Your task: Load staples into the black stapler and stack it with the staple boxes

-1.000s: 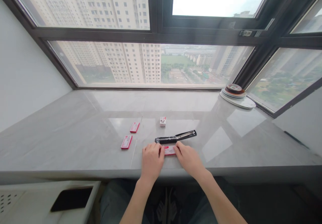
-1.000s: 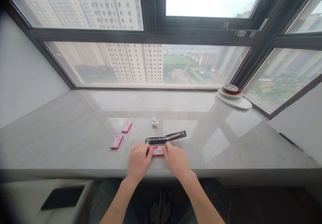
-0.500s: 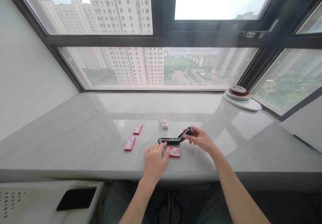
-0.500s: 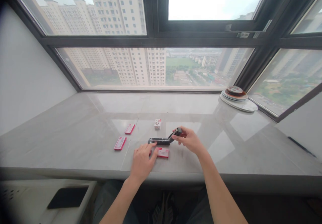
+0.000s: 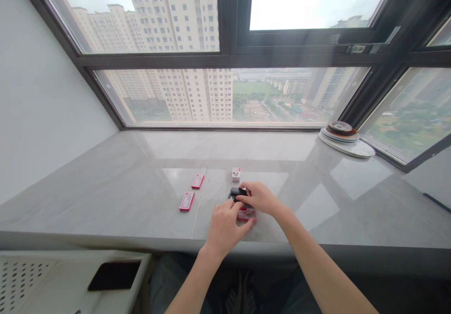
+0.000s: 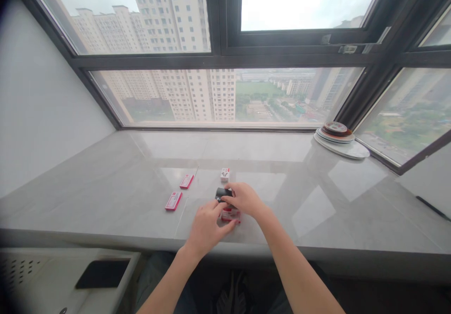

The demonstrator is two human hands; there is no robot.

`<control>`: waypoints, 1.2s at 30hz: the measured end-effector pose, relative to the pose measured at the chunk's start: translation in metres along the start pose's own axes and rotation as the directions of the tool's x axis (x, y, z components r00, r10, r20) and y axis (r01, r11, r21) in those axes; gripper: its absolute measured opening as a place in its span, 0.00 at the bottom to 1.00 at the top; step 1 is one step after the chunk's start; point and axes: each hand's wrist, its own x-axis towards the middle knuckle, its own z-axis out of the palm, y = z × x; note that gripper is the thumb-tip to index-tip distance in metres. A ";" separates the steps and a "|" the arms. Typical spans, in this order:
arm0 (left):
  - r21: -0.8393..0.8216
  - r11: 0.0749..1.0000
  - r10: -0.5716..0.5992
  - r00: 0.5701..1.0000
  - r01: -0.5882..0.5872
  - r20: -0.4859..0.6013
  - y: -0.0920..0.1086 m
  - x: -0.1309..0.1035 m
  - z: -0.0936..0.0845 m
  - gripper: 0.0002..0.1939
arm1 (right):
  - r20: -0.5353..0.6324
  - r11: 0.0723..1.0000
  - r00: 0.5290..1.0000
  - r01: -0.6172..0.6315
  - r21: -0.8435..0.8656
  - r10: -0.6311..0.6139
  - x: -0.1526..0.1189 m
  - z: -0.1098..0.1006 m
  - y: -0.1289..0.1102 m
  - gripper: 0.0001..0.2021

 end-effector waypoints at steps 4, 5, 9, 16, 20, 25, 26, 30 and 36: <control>0.019 0.996 0.085 0.995 -0.086 0.045 -0.001 0.004 0.003 0.10 | -0.113 0.994 0.989 -0.104 -0.038 0.099 -0.007 -0.002 0.011 0.15; 0.053 0.997 0.055 0.998 -0.056 0.017 -0.006 0.004 0.002 0.08 | -0.142 0.992 0.983 -0.121 -0.045 0.114 -0.008 -0.002 0.014 0.16; 0.212 0.961 -0.130 0.969 0.176 -0.211 -0.043 0.000 -0.012 0.07 | -0.193 0.984 0.968 -0.172 -0.050 0.159 -0.017 -0.003 0.026 0.18; 0.171 0.931 -0.243 0.896 0.324 -0.372 -0.125 -0.002 -0.039 0.09 | -0.237 0.980 0.956 -0.191 -0.056 0.173 -0.023 0.000 0.030 0.18; 0.014 0.972 -0.218 0.926 0.234 -0.307 -0.143 0.007 -0.033 0.22 | -0.235 0.979 0.956 -0.193 -0.058 0.175 -0.025 -0.001 0.028 0.16; -0.029 0.968 -0.252 0.950 0.251 -0.186 -0.145 0.025 -0.022 0.38 | -0.193 0.979 0.962 -0.200 -0.030 0.191 -0.030 -0.010 0.020 0.18; -0.009 0.969 -0.246 0.953 0.248 -0.178 -0.142 0.029 -0.018 0.37 | -0.181 0.980 0.965 -0.197 -0.021 0.190 -0.032 -0.012 0.019 0.17; 0.050 0.982 -0.168 0.968 0.180 -0.184 -0.119 0.048 0.006 0.35 | -0.112 0.972 0.966 -0.230 0.051 0.235 -0.044 -0.013 0.019 0.18; 0.053 0.995 -0.078 0.978 0.090 -0.195 -0.059 0.079 0.049 0.33 | -0.129 0.884 0.913 -0.328 0.334 0.387 -0.062 0.010 0.028 0.27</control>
